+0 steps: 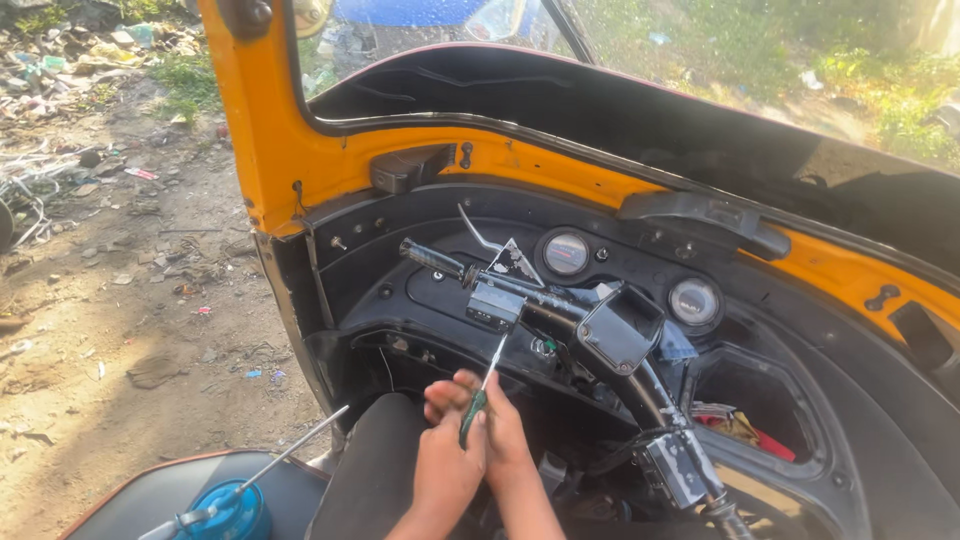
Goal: The person uses a screwdriver to remove and tighten screws on the steering and dashboard assembly of a yellow auto-rickshaw. They work on the black plastic housing and handle components with a hand tool.
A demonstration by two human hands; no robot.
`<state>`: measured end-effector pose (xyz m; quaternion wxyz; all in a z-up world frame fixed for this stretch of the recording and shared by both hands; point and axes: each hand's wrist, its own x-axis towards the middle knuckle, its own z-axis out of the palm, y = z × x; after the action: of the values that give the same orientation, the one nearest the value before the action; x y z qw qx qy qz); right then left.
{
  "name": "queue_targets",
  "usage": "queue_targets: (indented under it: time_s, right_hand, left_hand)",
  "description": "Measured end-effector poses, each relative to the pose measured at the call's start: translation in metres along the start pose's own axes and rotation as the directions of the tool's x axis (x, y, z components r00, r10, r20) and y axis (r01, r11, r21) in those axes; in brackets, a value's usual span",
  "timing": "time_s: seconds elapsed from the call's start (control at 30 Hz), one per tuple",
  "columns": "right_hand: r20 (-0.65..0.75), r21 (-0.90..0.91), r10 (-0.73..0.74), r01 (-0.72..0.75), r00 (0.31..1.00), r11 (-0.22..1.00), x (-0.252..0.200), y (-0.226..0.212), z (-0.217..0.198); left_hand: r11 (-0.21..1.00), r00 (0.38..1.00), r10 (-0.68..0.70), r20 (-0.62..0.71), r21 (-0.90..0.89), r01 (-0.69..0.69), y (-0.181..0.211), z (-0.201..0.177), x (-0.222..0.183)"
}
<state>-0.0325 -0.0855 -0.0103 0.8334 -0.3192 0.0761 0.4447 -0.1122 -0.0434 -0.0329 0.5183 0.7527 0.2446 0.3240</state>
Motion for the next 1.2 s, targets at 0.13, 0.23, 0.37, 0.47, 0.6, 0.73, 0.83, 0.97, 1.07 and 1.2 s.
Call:
queue_targets:
  time_s: [0.13, 0.23, 0.37, 0.47, 0.6, 0.73, 0.83, 0.97, 1.07, 1.2]
  right_hand:
    - [0.368, -0.026, -0.183, 0.206, 0.912, 0.978, 0.047, -0.001, -0.023]
    - [0.075, -0.302, -0.175, 0.19, 0.982, 0.934, 0.057, -0.004, -0.038]
    - [-0.132, -0.54, -0.24, 0.133, 0.962, 0.831, 0.066, -0.006, -0.031]
    - [-0.191, -0.612, -0.303, 0.128, 0.934, 0.781, 0.064, -0.003, -0.023]
    - [-0.086, -0.408, -0.141, 0.095, 0.986, 0.908, 0.048, -0.015, -0.023]
    - [0.296, -0.344, 0.035, 0.072, 0.954, 0.936, 0.009, -0.035, -0.034]
    - [0.501, -0.382, 0.141, 0.072, 0.854, 0.921, 0.003, -0.04, -0.041]
    - [0.613, -0.425, 0.245, 0.053, 0.751, 0.903, 0.015, -0.028, -0.046]
    - [0.549, -0.434, 0.127, 0.152, 0.826, 0.888, 0.035, -0.01, -0.047]
    - [0.28, -0.409, 0.079, 0.044, 0.957, 0.911, 0.04, 0.003, -0.041]
  left_hand:
    - [0.998, 1.0, 0.007, -0.024, 0.062, -0.006, -0.013, 0.002, 0.006]
    - [1.0, 0.997, -0.019, -0.074, 0.002, 0.019, -0.032, 0.019, -0.003]
    - [0.957, 0.983, -0.179, 0.029, -0.225, 0.181, -0.057, 0.038, 0.002]
    - [0.677, 0.847, -0.446, 0.29, -0.51, 0.531, -0.054, 0.03, 0.006]
    - [0.176, 0.651, -0.395, 0.648, -0.642, 0.746, -0.035, 0.008, 0.006]
    - [-0.071, 0.568, -0.301, 0.766, -0.612, 0.787, -0.031, 0.005, 0.001]
    - [-0.115, 0.561, -0.227, 0.796, -0.594, 0.796, -0.042, 0.013, 0.0]
    - [-0.151, 0.566, -0.105, 0.818, -0.576, 0.804, -0.054, 0.008, 0.009]
    - [-0.099, 0.533, -0.167, 0.83, -0.552, 0.828, -0.05, -0.012, 0.022]
    - [0.267, 0.584, -0.515, 0.628, -0.53, 0.805, -0.024, -0.029, 0.029]
